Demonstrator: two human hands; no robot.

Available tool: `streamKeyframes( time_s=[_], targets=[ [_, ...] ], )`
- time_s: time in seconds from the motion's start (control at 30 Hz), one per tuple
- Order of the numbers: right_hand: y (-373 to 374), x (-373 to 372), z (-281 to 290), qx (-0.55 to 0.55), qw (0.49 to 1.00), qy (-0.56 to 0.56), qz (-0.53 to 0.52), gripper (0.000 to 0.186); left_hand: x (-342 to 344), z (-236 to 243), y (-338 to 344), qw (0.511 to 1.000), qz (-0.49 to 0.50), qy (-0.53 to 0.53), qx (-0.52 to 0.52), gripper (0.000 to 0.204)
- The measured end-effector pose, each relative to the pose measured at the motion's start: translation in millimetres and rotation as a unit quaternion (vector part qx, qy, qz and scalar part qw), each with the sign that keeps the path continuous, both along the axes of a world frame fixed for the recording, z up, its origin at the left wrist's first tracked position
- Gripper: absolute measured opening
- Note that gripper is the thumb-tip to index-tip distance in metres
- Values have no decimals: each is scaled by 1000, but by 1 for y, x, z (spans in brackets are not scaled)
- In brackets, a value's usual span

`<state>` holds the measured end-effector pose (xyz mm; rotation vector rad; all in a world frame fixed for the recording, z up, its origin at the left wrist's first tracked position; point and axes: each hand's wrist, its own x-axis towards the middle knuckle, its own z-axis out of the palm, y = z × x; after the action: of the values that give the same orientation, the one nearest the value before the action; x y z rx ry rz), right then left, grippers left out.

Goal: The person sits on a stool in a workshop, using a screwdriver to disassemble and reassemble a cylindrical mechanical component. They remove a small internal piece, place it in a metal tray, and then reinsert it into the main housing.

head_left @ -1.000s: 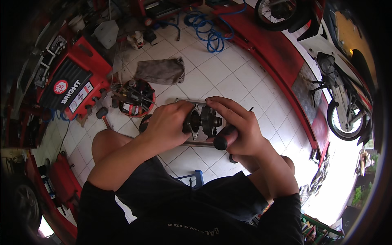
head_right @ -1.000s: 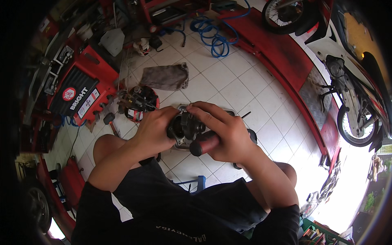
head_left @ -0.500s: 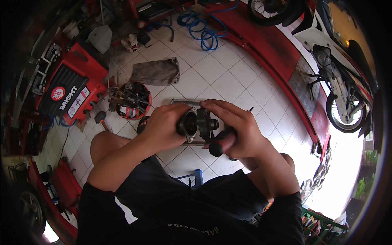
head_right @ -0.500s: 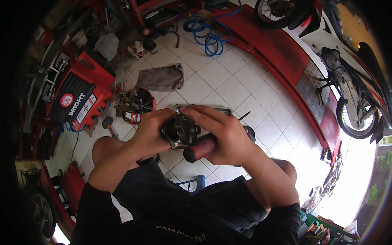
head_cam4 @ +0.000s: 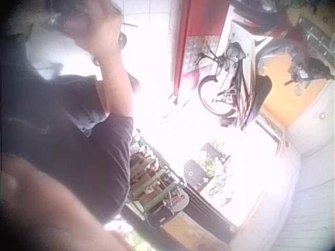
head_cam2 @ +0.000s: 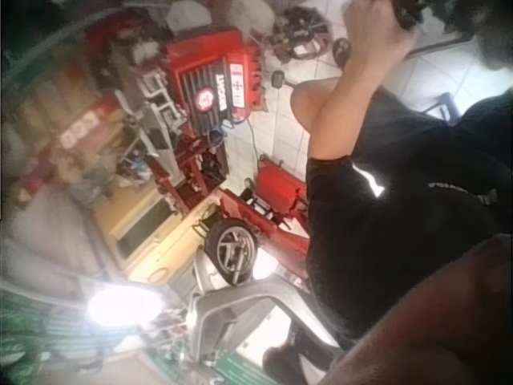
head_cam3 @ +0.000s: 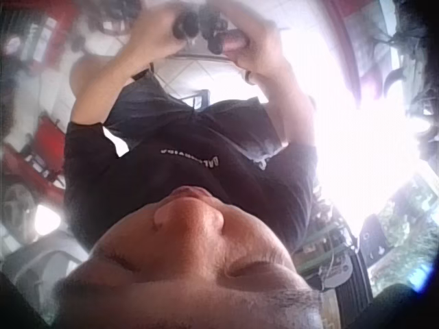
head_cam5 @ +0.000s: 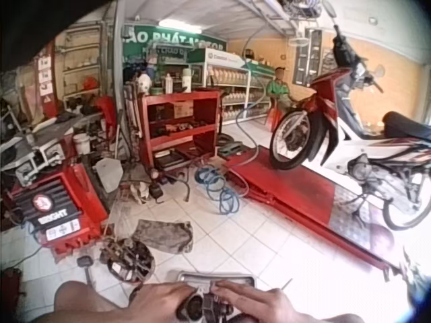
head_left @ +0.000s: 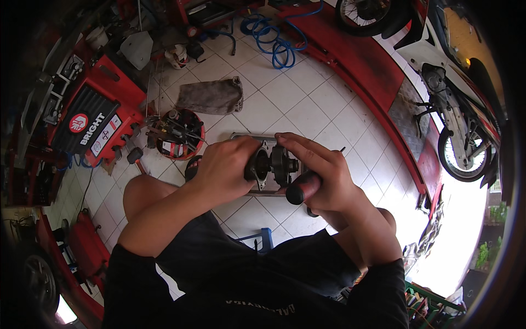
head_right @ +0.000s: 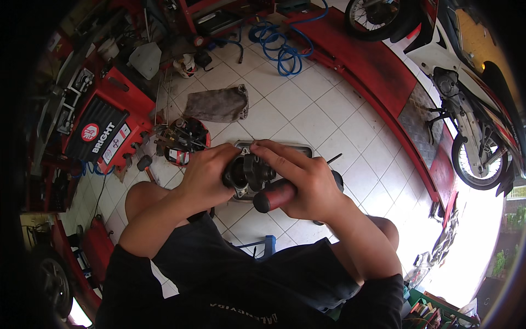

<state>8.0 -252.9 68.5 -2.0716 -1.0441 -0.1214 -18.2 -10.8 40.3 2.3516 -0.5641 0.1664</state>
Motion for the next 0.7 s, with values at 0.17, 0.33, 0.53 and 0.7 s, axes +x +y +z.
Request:
streamKeyframes(
  time_s=[0.17,0.33,0.53,0.7],
  targets=[
    [0,1,2,6,999,-48,13,83,-2,0,1,999,-1,10,-41,40],
    [-3,2,-8,51,993,-95,45,82,-9,7,3,992,-28,89,-90,53],
    [-11,8,-2,77,970,213,83,89,-13,11,4,986,-4,115,-117,65],
    [-16,22,-40,218,847,469,127,105,-14,13,8,972,-6,173,-157,63]
  ],
)
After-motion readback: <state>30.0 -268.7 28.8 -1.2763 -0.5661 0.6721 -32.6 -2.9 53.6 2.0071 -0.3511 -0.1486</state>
